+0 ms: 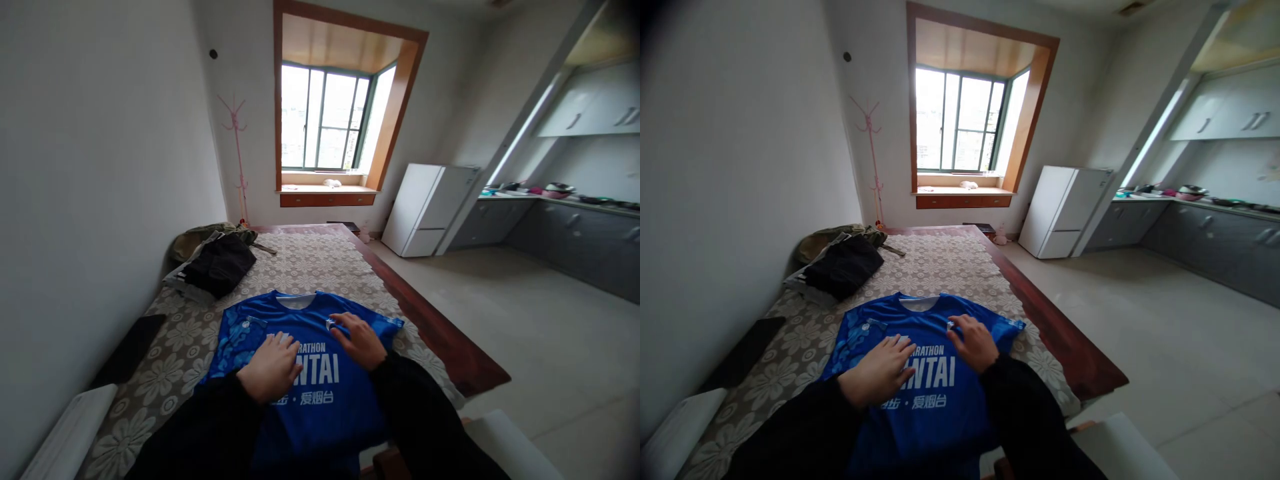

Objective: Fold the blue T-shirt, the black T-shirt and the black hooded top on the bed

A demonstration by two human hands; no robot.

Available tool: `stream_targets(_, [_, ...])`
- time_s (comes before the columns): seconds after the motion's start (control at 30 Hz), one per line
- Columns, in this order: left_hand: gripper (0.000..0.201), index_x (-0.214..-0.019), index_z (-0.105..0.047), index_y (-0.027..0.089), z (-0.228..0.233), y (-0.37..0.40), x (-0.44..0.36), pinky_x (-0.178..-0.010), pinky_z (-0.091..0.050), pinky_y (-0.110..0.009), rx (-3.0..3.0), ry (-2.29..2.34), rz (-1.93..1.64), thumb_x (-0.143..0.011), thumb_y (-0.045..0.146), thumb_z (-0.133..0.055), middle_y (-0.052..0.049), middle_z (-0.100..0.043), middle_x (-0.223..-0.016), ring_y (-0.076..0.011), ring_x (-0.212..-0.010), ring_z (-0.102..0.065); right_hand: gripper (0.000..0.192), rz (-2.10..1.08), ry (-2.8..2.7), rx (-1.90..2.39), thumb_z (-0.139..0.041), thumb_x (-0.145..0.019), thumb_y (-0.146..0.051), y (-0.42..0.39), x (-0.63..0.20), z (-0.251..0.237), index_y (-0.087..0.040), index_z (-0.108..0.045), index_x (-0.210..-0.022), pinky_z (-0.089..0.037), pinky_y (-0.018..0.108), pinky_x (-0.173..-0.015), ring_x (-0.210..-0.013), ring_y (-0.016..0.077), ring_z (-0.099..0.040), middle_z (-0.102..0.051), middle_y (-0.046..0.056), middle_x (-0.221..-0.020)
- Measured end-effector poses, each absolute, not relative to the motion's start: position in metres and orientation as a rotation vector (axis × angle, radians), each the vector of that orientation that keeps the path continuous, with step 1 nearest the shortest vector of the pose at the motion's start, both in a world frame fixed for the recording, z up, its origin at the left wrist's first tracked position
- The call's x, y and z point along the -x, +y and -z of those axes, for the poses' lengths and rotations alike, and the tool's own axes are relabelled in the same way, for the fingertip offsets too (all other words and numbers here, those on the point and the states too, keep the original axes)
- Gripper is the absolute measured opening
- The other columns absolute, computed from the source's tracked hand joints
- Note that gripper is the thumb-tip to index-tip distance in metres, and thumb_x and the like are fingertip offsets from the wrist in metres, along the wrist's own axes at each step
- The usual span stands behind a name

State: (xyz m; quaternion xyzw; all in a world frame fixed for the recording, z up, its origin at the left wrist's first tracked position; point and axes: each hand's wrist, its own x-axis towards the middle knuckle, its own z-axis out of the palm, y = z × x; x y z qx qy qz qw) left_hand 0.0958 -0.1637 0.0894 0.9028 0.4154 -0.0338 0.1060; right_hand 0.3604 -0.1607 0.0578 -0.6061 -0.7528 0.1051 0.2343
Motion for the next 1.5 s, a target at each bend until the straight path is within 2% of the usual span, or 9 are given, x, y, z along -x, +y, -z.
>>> stream_targets(0.2, [0.029, -0.107, -0.071, 0.019, -0.074, -0.124, -0.221, -0.087, -0.057, -0.045, -2.757, 0.81, -0.052, -0.094, 0.035, -0.049, -0.014, -0.073, -0.107, -0.0315, -0.1, -0.071, 0.035, -0.055, -1.602, 2.392, -0.044, -0.1, -0.045, -0.207, -0.489, -0.033, -0.021, -0.07, -0.097, -0.049, 0.039, -0.083, -0.096, 0.028, -0.068, -0.073, 0.011, -0.099])
stream_targets(0.37, [0.024, -0.104, -0.068, 0.019, -0.045, -0.098, -0.268, -0.093, -0.053, -0.047, -2.758, 0.808, -0.25, -0.094, 0.029, -0.049, -0.015, -0.068, -0.112, -0.0319, -0.11, -0.064, 0.045, -0.094, -1.65, 2.37, -0.056, -0.094, -0.054, -0.207, -0.479, -0.008, -0.022, -0.069, -0.123, -0.044, 0.047, -0.103, -0.125, 0.0338, -0.057, -0.066, 0.015, -0.13])
stream_targets(0.57, [0.037, -0.131, -0.058, 0.02, -0.007, -0.089, -0.258, -0.121, -0.03, -0.048, -2.735, 0.773, -0.501, -0.097, 0.031, -0.049, -0.012, -0.06, -0.138, -0.0266, -0.135, -0.048, 0.068, -0.672, -1.608, 1.643, -0.065, -0.088, -0.05, -0.188, -0.438, -0.006, -0.034, -0.047, -0.152, -0.03, 0.055, -0.121, -0.148, 0.0309, -0.038, -0.046, 0.006, -0.158])
stream_targets(0.7, [0.043, -0.135, -0.06, 0.019, 0.009, -0.084, -0.256, -0.125, -0.022, -0.05, -2.741, 0.703, -0.571, -0.094, 0.029, -0.052, -0.014, -0.061, -0.141, -0.0292, -0.14, -0.046, 0.081, -0.884, -1.423, 1.154, -0.066, -0.09, -0.049, -0.196, -0.422, -0.013, -0.042, -0.025, -0.16, -0.045, 0.051, -0.111, -0.139, 0.0285, -0.05, -0.036, 0.006, -0.165])
stream_targets(0.83, [0.042, -0.136, -0.061, 0.024, 0.013, -0.082, -0.257, -0.127, -0.018, -0.048, -2.739, 0.626, -0.587, -0.096, 0.025, -0.047, -0.009, -0.061, -0.145, -0.0268, -0.14, -0.047, 0.074, -0.591, -1.342, 1.53, -0.073, -0.083, -0.046, -0.208, -0.426, -0.012, -0.033, -0.045, -0.151, -0.049, 0.052, -0.104, -0.126, 0.0306, -0.059, -0.053, 0.011, -0.15])
stream_targets(1.03, [0.045, -0.141, -0.056, 0.023, 0.012, -0.08, -0.256, -0.127, -0.015, -0.047, -2.743, 0.547, -0.426, -0.098, 0.023, -0.043, -0.01, -0.06, -0.147, -0.0238, -0.147, -0.04, 0.013, -0.537, -1.666, 1.735, -0.062, -0.088, -0.035, -0.229, -0.425, -0.013, -0.024, -0.069, -0.089, -0.055, 0.041, -0.091, -0.098, 0.0248, -0.067, -0.071, 0.007, -0.102])
stream_targets(1.23, [0.048, -0.143, -0.054, 0.023, 0.009, -0.082, -0.254, -0.126, -0.017, -0.048, -2.722, 0.507, -0.388, -0.096, 0.021, -0.044, -0.01, -0.055, -0.152, -0.0257, -0.148, -0.038, 0.045, -0.374, -1.559, 1.817, -0.063, -0.084, -0.033, -0.232, -0.415, -0.014, -0.026, -0.06, -0.129, -0.046, 0.047, -0.109, -0.127, 0.0284, -0.058, -0.064, 0.01, -0.132])
stream_targets(1.37, [0.049, -0.145, -0.051, 0.019, 0.0, -0.085, -0.252, -0.126, -0.019, -0.045, -2.691, 0.595, -0.422, -0.096, 0.026, -0.046, -0.012, -0.06, -0.144, -0.0263, -0.143, -0.044, 0.018, -0.461, -1.592, 1.845, -0.057, -0.087, -0.031, -0.223, -0.415, -0.019, -0.026, -0.069, -0.099, -0.052, 0.043, -0.098, -0.102, 0.0258, -0.067, -0.072, 0.006, -0.1])
stream_targets(1.5, [0.048, -0.137, -0.06, 0.02, -0.006, -0.09, -0.251, -0.125, -0.023, -0.045, -2.669, 0.587, -0.453, -0.093, 0.039, -0.056, -0.014, -0.062, -0.141, -0.0309, -0.142, -0.044, 0.019, -0.41, -1.564, 1.711, -0.054, -0.093, -0.038, -0.231, -0.411, -0.03, -0.025, -0.068, -0.091, -0.054, 0.041, -0.092, -0.099, 0.0257, -0.067, -0.072, 0.008, -0.101])
